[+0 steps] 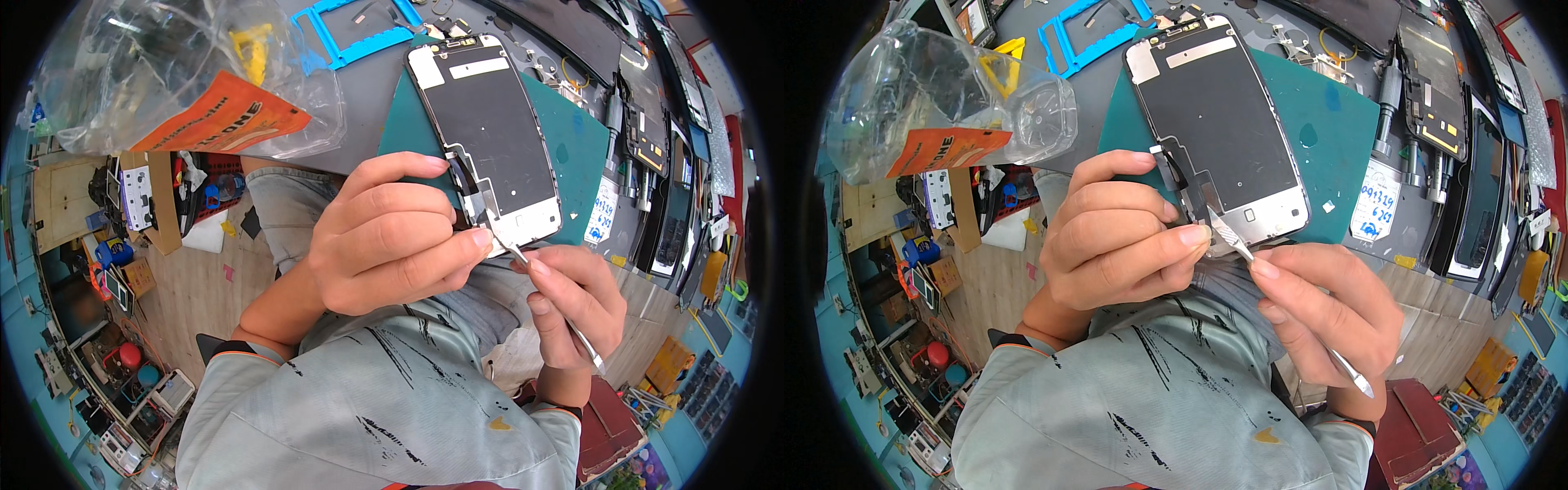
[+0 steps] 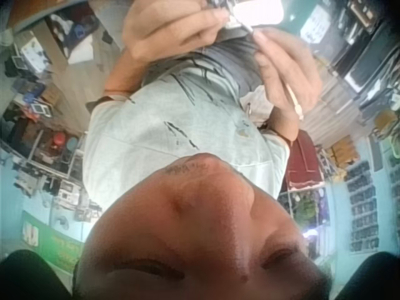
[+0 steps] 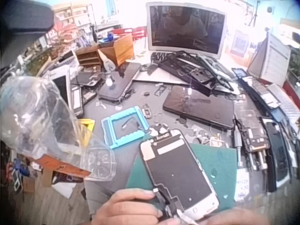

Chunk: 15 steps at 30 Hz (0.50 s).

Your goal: The person uses a metal spudger to pry and separate the screen assembly from the frame of a white smartphone. They work along the bottom edge of the device, carefully lifting the display to disconnect internal components.

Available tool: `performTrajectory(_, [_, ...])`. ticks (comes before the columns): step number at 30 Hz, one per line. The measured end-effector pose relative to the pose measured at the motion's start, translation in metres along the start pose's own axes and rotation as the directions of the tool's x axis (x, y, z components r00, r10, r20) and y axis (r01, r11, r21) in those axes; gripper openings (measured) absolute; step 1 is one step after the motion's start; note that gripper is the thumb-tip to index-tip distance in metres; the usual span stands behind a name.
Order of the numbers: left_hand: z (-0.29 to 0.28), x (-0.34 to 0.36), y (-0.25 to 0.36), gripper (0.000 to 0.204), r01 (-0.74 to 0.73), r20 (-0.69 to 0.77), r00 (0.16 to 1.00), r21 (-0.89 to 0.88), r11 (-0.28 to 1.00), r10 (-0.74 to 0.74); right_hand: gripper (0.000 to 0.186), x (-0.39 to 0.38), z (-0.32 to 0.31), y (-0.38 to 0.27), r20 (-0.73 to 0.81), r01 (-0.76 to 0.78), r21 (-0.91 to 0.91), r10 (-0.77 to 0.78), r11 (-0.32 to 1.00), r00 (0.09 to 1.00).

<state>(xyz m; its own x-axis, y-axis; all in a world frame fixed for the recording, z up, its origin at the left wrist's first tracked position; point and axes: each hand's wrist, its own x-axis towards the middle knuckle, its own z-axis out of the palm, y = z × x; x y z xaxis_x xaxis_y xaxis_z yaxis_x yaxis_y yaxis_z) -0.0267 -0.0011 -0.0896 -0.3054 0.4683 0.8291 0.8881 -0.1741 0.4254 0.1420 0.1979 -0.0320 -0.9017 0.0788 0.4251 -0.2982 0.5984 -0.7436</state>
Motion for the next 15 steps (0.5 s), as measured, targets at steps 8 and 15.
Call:
performTrajectory(8, [-0.0006, 0.0000, 0.0003, 0.026, 0.002, 0.004, 1.000, 0.001, 1.000, -0.002, 0.034, -0.0012, 0.0007, 0.0009, -0.008, 0.008, -0.001, -0.008, 1.000, 1.000])
performTrajectory(15, [0.0003, -0.0004, -0.0004, 0.027, -0.003, -0.003, 1.000, -0.001, 1.000, 0.003, 0.035, -0.0007, 0.0008, 0.0000, -0.015, 0.017, -0.028, -0.017, 0.999, 1.000])
